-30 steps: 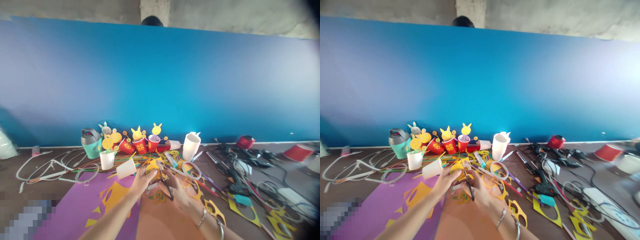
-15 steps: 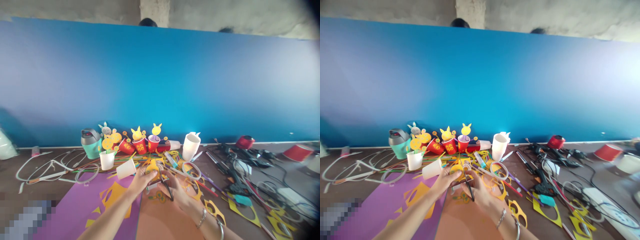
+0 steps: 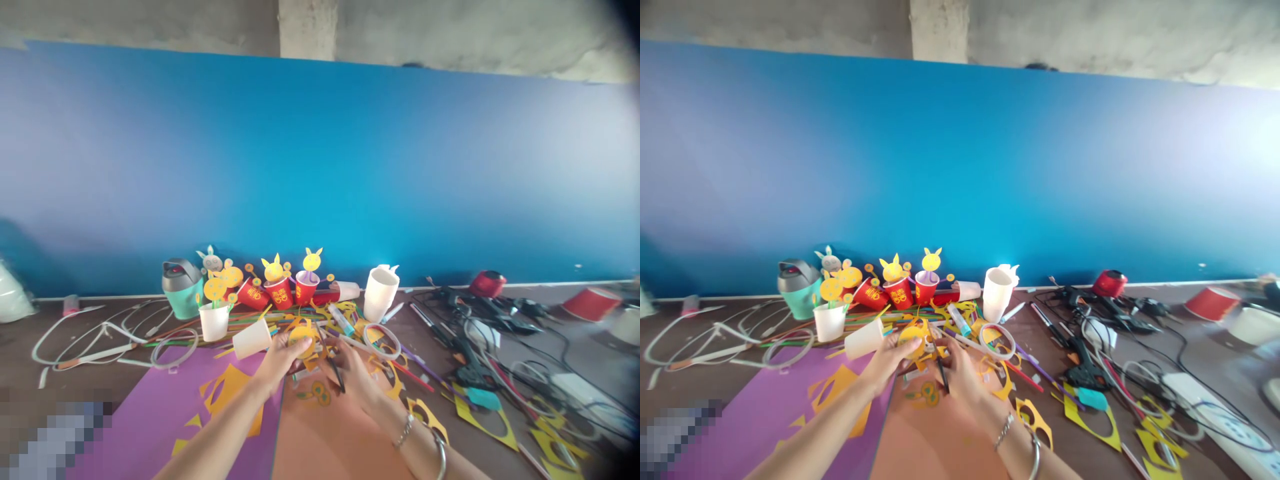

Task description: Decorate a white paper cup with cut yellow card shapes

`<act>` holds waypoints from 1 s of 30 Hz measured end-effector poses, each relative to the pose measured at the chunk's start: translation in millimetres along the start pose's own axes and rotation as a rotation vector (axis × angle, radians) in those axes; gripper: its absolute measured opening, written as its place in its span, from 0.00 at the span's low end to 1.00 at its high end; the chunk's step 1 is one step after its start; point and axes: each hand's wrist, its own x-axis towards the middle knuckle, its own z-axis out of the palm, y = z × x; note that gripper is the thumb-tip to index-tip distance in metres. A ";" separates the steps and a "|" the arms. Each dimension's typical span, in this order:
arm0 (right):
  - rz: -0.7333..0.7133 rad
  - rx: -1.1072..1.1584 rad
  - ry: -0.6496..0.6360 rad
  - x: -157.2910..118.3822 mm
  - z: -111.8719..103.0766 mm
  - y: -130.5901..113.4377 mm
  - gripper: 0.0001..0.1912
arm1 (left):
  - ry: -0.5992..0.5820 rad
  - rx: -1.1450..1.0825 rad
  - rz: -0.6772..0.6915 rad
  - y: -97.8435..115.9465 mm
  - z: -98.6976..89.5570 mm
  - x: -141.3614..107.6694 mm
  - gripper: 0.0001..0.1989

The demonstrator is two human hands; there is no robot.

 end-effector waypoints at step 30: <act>-0.017 -1.303 0.184 9.0 -44.2 -8.7 0.15 | 0.123 -0.035 -0.112 -9.2 3.9 -27.7 0.17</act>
